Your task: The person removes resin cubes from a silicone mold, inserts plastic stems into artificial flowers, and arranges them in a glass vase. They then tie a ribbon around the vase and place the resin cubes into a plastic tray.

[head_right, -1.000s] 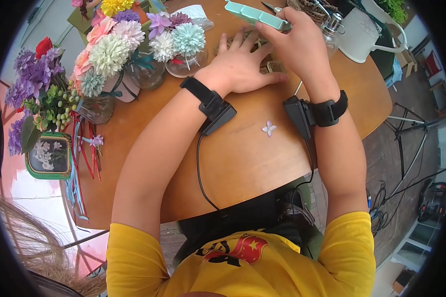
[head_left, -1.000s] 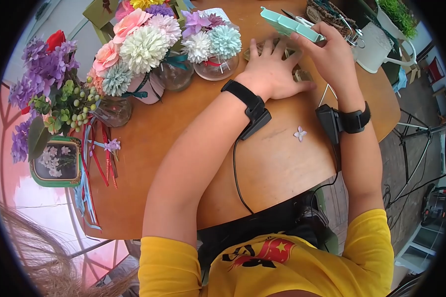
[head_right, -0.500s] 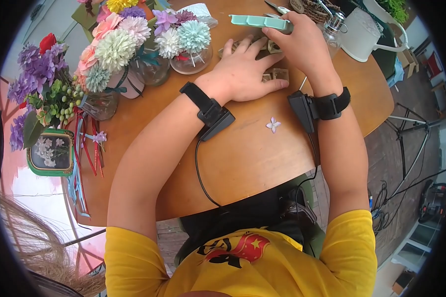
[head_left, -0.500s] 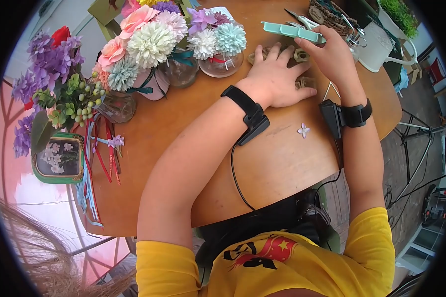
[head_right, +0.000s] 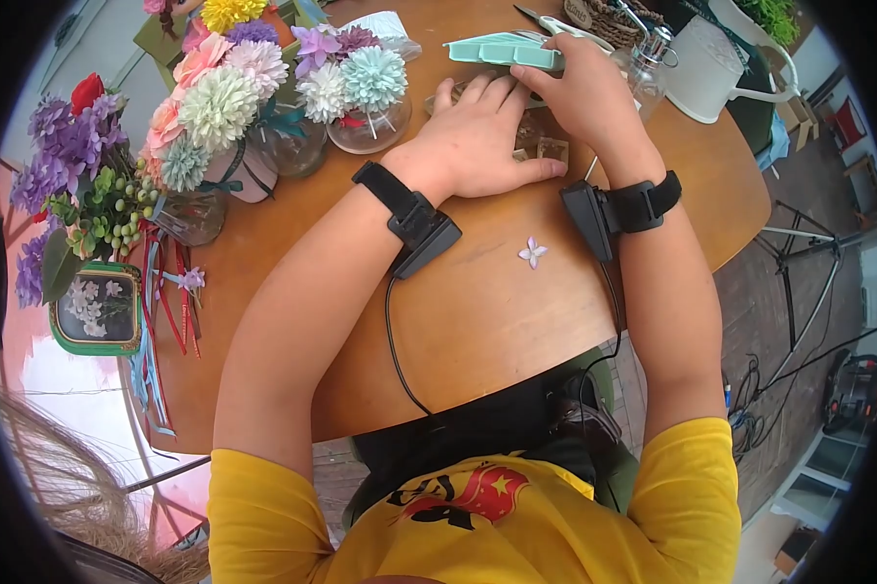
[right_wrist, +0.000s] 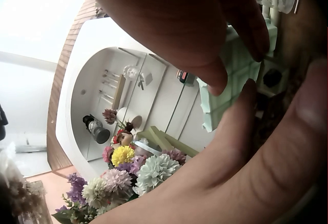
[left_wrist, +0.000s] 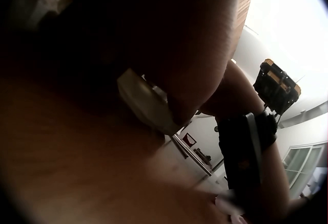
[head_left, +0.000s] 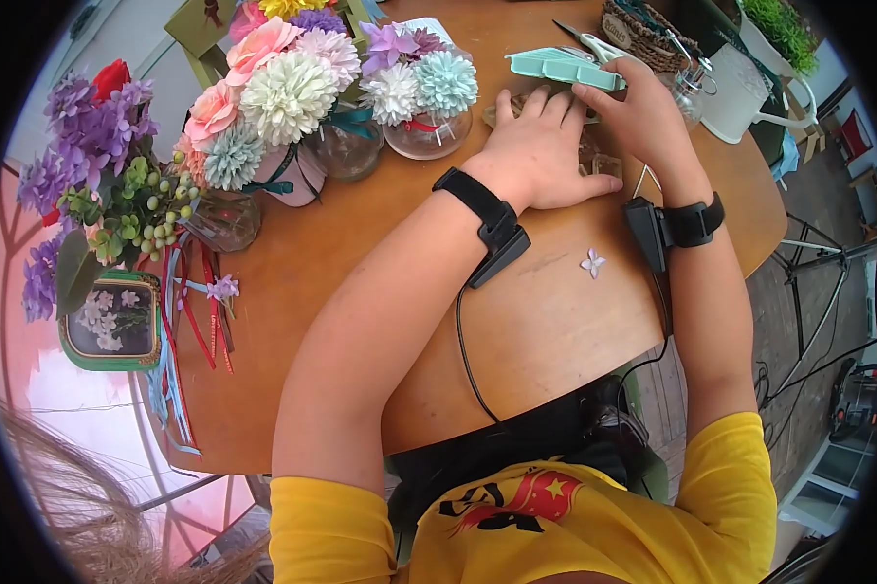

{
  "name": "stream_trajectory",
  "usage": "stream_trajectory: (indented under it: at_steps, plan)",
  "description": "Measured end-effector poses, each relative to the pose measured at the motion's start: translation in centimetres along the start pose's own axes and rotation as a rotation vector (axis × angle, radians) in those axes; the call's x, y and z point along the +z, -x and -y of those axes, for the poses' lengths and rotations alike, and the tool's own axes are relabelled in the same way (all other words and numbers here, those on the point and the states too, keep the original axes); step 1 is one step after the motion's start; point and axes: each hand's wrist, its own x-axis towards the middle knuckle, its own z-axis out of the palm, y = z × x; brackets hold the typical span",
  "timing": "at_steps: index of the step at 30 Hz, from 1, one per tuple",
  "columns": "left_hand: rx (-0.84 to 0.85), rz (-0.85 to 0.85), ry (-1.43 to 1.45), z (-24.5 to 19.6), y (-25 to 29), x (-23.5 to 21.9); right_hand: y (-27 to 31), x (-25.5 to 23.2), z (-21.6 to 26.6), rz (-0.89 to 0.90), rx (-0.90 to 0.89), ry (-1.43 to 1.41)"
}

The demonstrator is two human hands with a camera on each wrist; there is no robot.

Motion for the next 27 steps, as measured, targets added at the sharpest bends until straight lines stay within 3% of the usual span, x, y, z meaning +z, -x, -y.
stream_trajectory:
  at_steps: [12,18,21,24,27]
  plan:
    - [0.048,-0.043,0.021,0.6,0.3,0.3,-0.3,0.2,-1.3,0.173,0.019,-0.115]
    - [0.057,-0.043,0.054,0.8,0.5,0.3,0.1,-0.7,-1.0,0.235,-0.051,0.014]
    - [0.058,-0.026,0.054,0.6,0.9,-0.1,0.1,-0.7,-1.2,0.282,-0.012,-0.054]
    - [0.068,-0.020,0.051,0.5,1.5,-0.1,0.4,-1.4,0.2,0.400,0.141,-0.247]
    - [0.080,-0.016,0.053,0.3,2.3,-0.4,0.7,-2.2,1.2,0.448,0.135,-0.188]
